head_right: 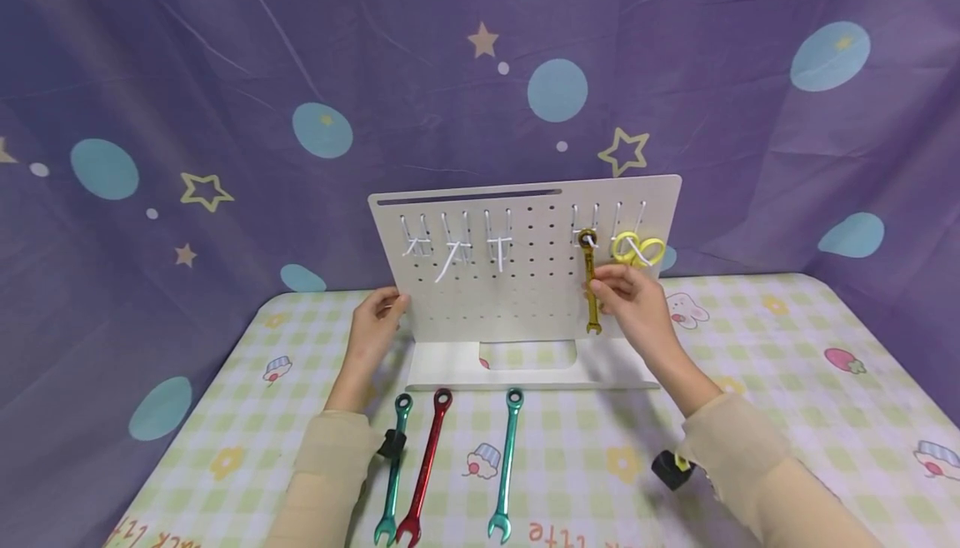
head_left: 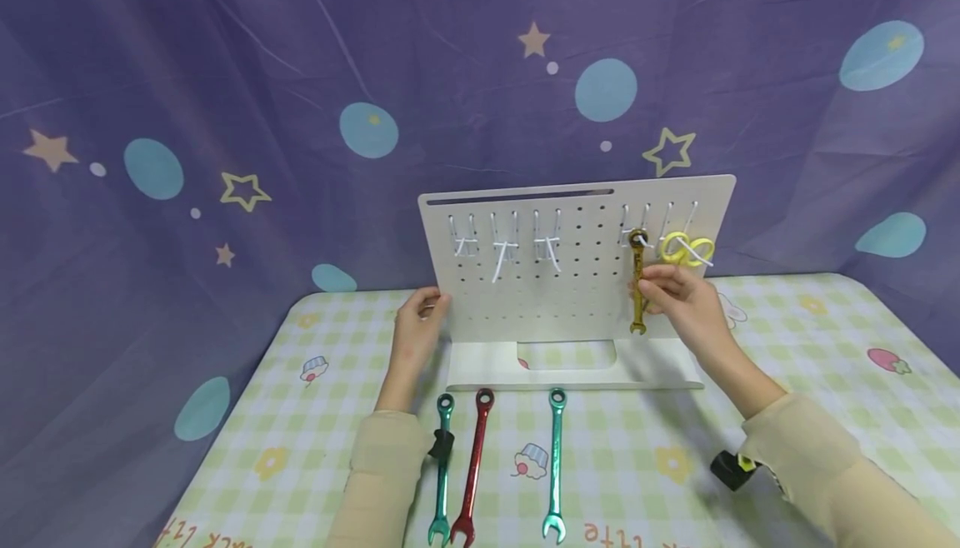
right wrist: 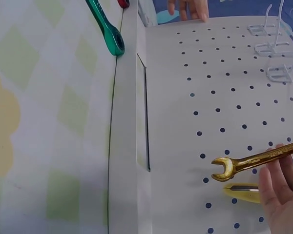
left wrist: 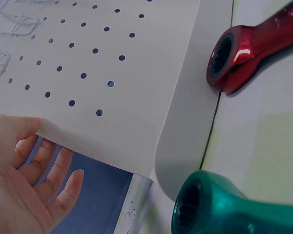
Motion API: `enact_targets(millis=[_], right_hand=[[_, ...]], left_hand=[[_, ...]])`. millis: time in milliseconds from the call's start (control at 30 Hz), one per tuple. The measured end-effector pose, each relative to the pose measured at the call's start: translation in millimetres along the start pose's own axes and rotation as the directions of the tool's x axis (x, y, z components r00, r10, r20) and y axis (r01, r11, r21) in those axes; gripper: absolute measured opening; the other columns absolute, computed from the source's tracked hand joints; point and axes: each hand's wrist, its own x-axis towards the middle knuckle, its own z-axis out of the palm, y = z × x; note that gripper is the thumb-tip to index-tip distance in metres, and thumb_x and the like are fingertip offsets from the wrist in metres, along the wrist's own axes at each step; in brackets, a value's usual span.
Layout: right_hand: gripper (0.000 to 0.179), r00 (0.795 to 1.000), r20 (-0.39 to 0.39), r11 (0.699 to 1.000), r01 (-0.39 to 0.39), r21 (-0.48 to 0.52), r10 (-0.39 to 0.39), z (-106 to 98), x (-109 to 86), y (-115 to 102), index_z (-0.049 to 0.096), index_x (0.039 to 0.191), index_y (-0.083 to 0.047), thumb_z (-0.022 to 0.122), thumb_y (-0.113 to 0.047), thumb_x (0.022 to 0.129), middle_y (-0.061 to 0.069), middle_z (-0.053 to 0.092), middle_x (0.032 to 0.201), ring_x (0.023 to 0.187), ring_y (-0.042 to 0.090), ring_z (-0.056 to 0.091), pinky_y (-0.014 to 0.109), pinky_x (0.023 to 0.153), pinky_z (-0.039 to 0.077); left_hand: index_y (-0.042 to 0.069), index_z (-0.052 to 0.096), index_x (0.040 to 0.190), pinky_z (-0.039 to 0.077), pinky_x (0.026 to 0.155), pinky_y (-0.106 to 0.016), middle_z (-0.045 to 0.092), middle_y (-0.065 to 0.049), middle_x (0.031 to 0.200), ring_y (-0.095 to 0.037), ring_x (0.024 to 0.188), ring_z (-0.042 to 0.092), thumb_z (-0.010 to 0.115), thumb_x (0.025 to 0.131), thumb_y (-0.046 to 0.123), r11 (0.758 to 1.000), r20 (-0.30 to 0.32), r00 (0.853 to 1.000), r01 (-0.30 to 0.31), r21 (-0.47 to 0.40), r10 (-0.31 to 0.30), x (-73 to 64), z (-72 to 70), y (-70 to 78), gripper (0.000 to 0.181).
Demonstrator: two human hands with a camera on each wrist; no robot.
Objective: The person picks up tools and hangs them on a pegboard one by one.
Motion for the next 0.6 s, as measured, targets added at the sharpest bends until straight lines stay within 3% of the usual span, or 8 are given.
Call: enact_targets(millis=[100, 267, 367, 600], right_hand=[[0.029, 1.000, 0.008, 1.000, 0.010, 0.019, -0.010, -1, -0.6, 1, 0.061, 0.117, 0.006, 0.066, -0.013, 0.097, -0.019, 0.069, 0.092, 0.085, 0.000, 0.066, 0.022, 0.072, 0.057], [0.042, 1.000, 0.012, 0.998, -0.008, -0.065, 0.009, -5, -3.7, 1, 0.058, 0.128, 0.008, 0.065, -0.019, 0.098, -0.013, 0.070, 0.105, 0.091, -0.007, 0.063, 0.019, 0.077, 0.055], [0.041, 1.000, 0.019, 0.996, 0.001, -0.089, 0.001, -8, -5.7, 3, 0.059, 0.130, 0.006, 0.065, -0.020, 0.098, -0.009, 0.070, 0.111, 0.094, -0.007, 0.063, 0.017, 0.079, 0.054], [0.037, 0.998, -0.026, 0.991, 0.046, -0.128, -0.049, -21, -13.6, 10, 0.062, 0.127, 0.004, 0.065, -0.020, 0.098, -0.018, 0.070, 0.102, 0.089, -0.002, 0.067, 0.016, 0.073, 0.054]], left_hand=[[0.002, 0.063, 0.123, 0.048, 0.095, -0.043, 0.065, -0.015, 0.117, -0.029, 0.110, 0.059, 0.061, 0.100, 0.023, 1.000, 0.002, 1.000, 0.001, -0.002, -0.001, -0.5, -0.1, 0.8, 0.031], [0.002, 0.062, 0.123, 0.048, 0.095, -0.043, 0.065, -0.016, 0.118, -0.030, 0.110, 0.059, 0.061, 0.100, 0.022, 1.000, 0.004, 1.000, 0.003, -0.001, -0.003, -0.5, 0.4, 0.7, 0.031], [0.002, 0.062, 0.123, 0.048, 0.094, -0.043, 0.065, -0.016, 0.118, -0.030, 0.110, 0.059, 0.061, 0.099, 0.022, 1.000, 0.000, 1.000, 0.005, 0.001, -0.005, 0.2, 0.8, -0.2, 0.031], [0.003, 0.063, 0.122, 0.048, 0.094, -0.042, 0.065, -0.015, 0.117, -0.029, 0.109, 0.059, 0.061, 0.100, 0.022, 1.000, -0.004, 1.000, 0.007, 0.005, -0.007, 1.0, 1.2, -0.9, 0.030]])
